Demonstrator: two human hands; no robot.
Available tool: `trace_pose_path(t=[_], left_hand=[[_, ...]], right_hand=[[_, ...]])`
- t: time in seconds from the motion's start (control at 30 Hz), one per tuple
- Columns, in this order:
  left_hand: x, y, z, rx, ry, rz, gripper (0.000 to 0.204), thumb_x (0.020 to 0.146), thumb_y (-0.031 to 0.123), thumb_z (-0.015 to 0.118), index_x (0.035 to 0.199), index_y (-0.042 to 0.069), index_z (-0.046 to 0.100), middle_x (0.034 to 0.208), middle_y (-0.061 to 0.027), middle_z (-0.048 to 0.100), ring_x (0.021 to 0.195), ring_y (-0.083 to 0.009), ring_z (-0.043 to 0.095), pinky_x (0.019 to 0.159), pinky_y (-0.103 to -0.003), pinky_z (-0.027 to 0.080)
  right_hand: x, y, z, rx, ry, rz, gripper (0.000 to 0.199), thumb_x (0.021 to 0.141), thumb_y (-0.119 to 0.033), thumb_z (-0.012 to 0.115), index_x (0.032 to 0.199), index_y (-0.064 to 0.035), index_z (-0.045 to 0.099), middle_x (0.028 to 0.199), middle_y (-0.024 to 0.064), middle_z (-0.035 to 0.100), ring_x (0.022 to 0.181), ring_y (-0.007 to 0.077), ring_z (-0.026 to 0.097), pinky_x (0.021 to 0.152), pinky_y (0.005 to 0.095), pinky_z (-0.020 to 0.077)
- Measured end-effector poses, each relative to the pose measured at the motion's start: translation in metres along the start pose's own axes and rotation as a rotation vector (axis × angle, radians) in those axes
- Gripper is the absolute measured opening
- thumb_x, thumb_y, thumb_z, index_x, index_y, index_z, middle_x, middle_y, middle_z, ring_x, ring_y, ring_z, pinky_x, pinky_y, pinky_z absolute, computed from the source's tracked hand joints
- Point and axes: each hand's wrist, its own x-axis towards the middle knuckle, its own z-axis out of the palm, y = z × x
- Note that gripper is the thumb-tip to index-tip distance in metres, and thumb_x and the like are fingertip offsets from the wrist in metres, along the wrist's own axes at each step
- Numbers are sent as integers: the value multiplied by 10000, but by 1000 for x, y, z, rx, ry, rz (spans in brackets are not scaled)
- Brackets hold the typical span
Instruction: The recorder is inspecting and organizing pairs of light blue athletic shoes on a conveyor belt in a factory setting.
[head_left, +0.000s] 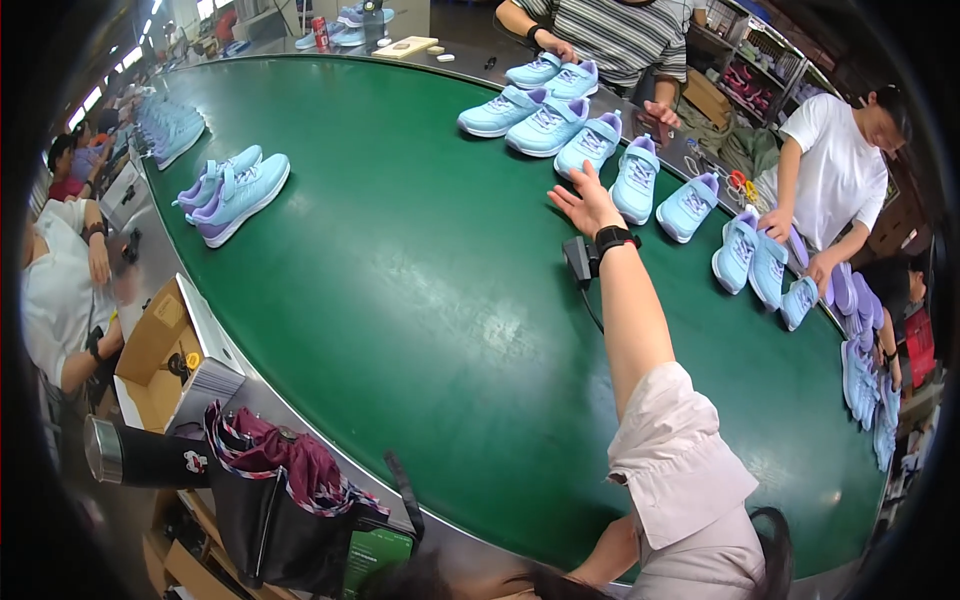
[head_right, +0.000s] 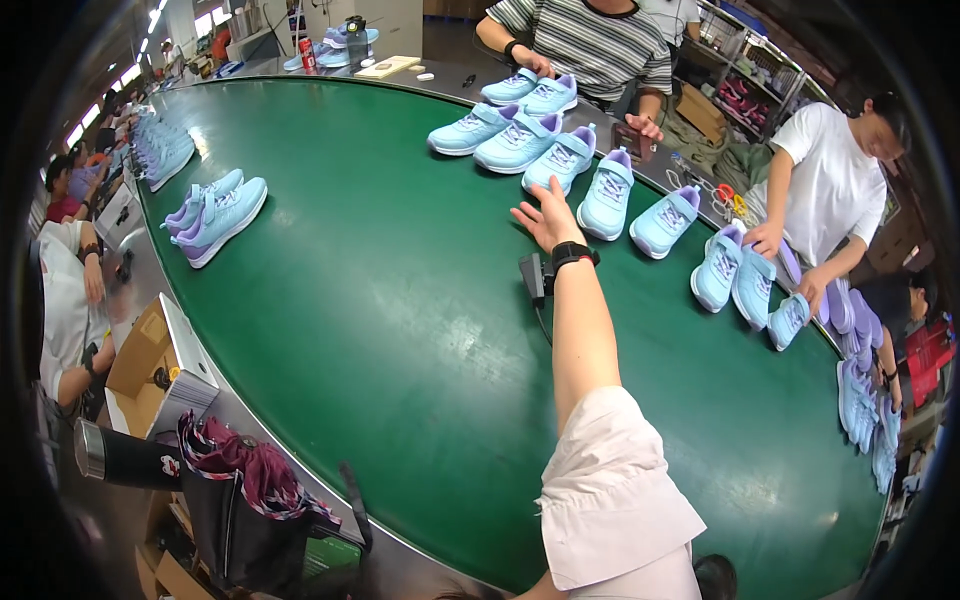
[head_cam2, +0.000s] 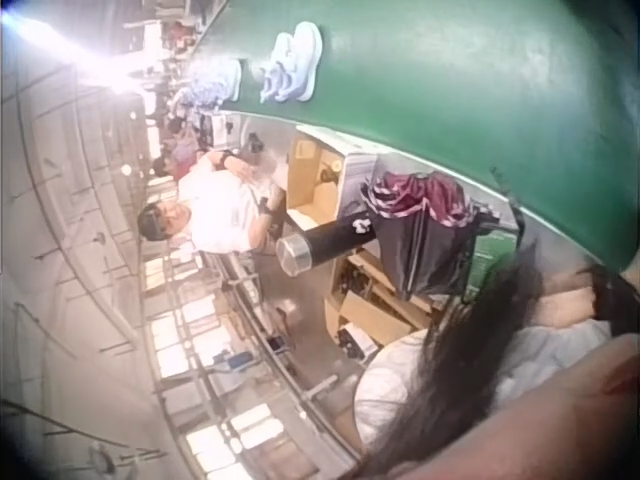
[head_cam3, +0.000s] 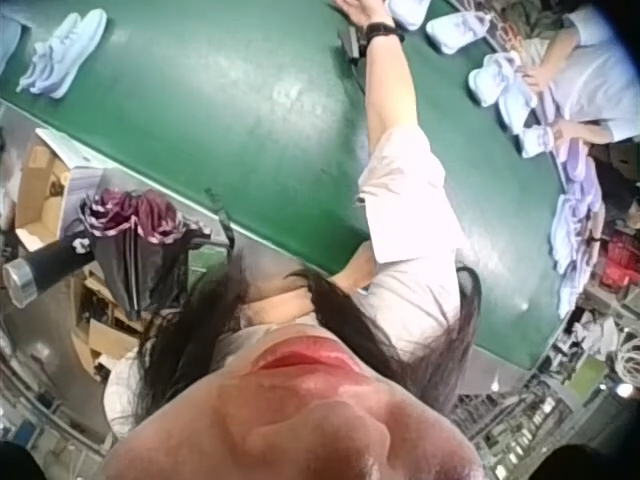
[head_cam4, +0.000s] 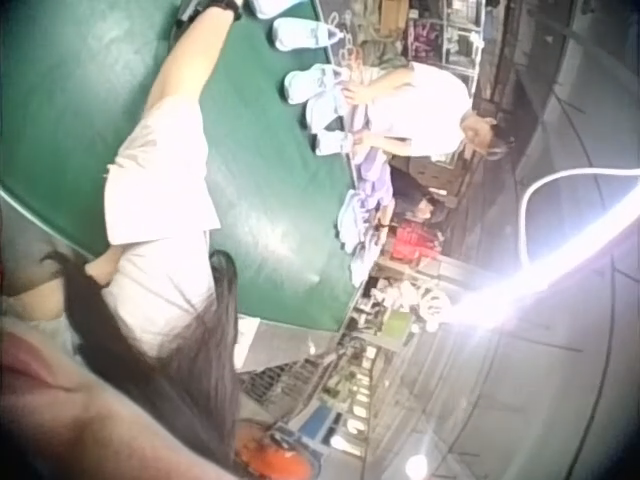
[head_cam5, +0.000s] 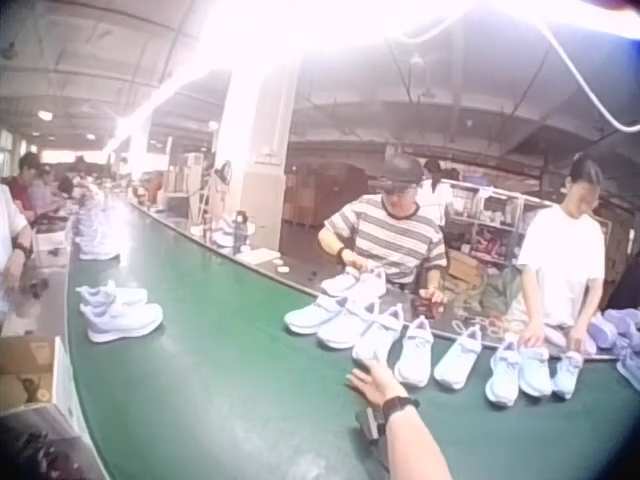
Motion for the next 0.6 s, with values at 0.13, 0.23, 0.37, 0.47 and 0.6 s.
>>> trace_pose_path(t=[0.13, 0.23, 0.37, 0.47, 0.6], left_hand=[[5, 8, -4, -30, 134, 138, 203, 823, 10, 470, 1013, -22, 534, 785, -233, 591, 768, -410, 572, 671, -360, 461], [-1, 41, -9, -458, 91, -152, 109, 896, 125, 499, 842, 45, 550, 638, -28, 500, 540, -112, 458, 507, -260, 365], [-5, 64, -16, -428, 41, -90, 105, 893, 106, 488, 835, 26, 524, 689, -32, 516, 634, -124, 496, 604, -268, 422], [-3, 56, -15, -431, 114, -93, 107, 899, 103, 474, 861, 30, 541, 688, -40, 514, 639, -139, 513, 617, -286, 435], [7, 48, -12, -869, 132, -273, 116, 896, 132, 506, 884, 42, 578, 713, -95, 586, 655, -187, 568, 635, -313, 453]], right_hand=[[2, -3, -8, 49, 53, -8, 610, 938, -109, 444, 1474, -183, 164, 1526, 113, 91, 1403, 314, 99, 989, 450, 435], [-20, -6, -18, 46, 224, -58, 516, 909, -70, 420, 1411, -134, 322, 1367, 167, 333, 1123, 289, 465, 804, 370, 532], [-36, -11, -19, 61, 615, -142, 465, 836, -14, 535, 1259, -161, 409, 1069, 121, 487, 657, 181, 533, 461, 226, 490], [-16, -3, -25, 8, 611, -139, 635, 758, -63, 695, 1243, -225, 318, 1065, 123, 482, 660, 177, 527, 447, 228, 468], [29, 9, -61, 68, 510, -111, 754, 695, -57, 773, 1211, -258, 261, 861, 68, 504, 544, 170, 485, 452, 287, 436]])
